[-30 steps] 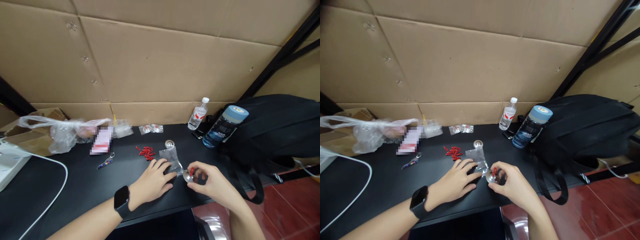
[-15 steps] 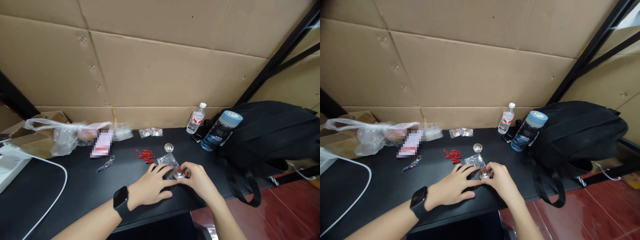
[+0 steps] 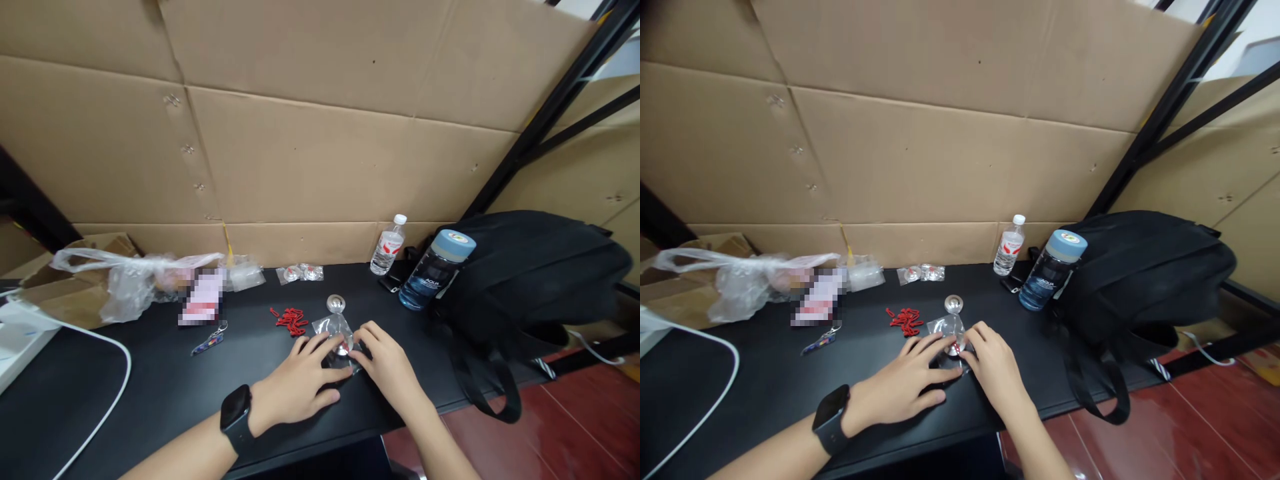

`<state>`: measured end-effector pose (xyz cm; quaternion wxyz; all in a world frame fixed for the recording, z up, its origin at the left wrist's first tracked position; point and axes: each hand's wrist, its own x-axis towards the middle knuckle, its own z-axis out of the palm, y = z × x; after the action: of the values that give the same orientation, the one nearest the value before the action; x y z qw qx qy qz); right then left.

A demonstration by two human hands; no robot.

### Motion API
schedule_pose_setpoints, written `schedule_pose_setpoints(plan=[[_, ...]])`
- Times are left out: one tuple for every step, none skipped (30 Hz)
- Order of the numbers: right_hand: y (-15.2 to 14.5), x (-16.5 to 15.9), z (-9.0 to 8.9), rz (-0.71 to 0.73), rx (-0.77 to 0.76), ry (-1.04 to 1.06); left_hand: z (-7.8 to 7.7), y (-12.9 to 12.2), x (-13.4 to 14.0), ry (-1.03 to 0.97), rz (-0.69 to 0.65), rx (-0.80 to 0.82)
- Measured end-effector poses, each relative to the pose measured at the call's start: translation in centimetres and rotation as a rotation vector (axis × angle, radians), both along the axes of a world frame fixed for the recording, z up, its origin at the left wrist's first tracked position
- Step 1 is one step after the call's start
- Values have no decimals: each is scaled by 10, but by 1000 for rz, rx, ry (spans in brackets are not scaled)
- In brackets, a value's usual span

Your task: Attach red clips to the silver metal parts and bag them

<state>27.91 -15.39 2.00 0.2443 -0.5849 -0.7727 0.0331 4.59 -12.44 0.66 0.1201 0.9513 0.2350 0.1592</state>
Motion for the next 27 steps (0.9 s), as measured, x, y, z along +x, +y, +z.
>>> schedule_pose_setpoints(plan=[[2, -2, -1, -8, 31, -46, 0, -1, -1, -1, 2, 11], [5, -4, -1, -16, 52, -89, 1, -1, -1, 0, 2, 18], [8, -6, -2, -28, 69, -129, 1, -2, -2, 4, 0, 22], [11, -9, -2, -46, 80, -166, 3, -3, -2, 9, -2, 23], [14, -12, -3, -70, 88, -194, 4, -3, -3, 11, -1, 23], [17, -15, -3, -96, 91, -212, 7, -3, -3, 8, -5, 24], [19, -18, -3, -119, 90, -217, 9, -3, -4, 2, -14, 26], [20, -20, -3, -129, 82, -205, 12, -2, -5, -8, -25, 28], [20, -21, -2, -121, 69, -176, 16, 0, -7, -23, -30, 27], [18, -21, 0, -94, 47, -131, 19, 2, -8, -42, -22, 22], [16, -20, 2, -50, 18, -72, 21, 5, -10, -62, 3, 15], [12, -17, 5, 1, -12, -4, 23, 7, -11, -82, 45, 8], [9, -13, 7, 50, -43, 69, 23, 10, -11, -97, 92, 4], [6, -7, 9, 81, -62, 133, 23, 12, -11, -106, 130, 8], [4, -1, 11, 81, -56, 186, 21, 15, -11, -109, 157, 18], [3, 5, 11, 63, -36, 213, 18, 17, -9, -108, 168, 34], [3, 10, 10, 57, -28, 215, 15, 19, -8, -103, 169, 51], [4, 14, 9, 57, -28, 206, 11, 20, -6, -100, 167, 66], [5, 17, 6, 72, -43, 191, 8, 21, -4, -101, 170, 77], [6, 18, 3, 95, -64, 180, 6, 22, -2, -106, 176, 84], [7, 18, 1, 117, -81, 180, 5, 22, -1, -114, 182, 85], [8, 16, -2, 132, -86, 190, 5, 22, 0, -127, 187, 83], [8, 13, -4, 141, -79, 205, 6, 22, -1, -141, 192, 76], [9, 10, -6, 142, -60, 220, 8, 22, -2, -155, 196, 65], [9, 7, -7, 142, -39, 235, 10, 22, -4, -169, 198, 49], [8, 4, -7, 140, -21, 251, 12, 22, -6, -182, 204, 27], [7, 2, -6, 138, -13, 270, 14, 22, -9, -196, 215, 0]])
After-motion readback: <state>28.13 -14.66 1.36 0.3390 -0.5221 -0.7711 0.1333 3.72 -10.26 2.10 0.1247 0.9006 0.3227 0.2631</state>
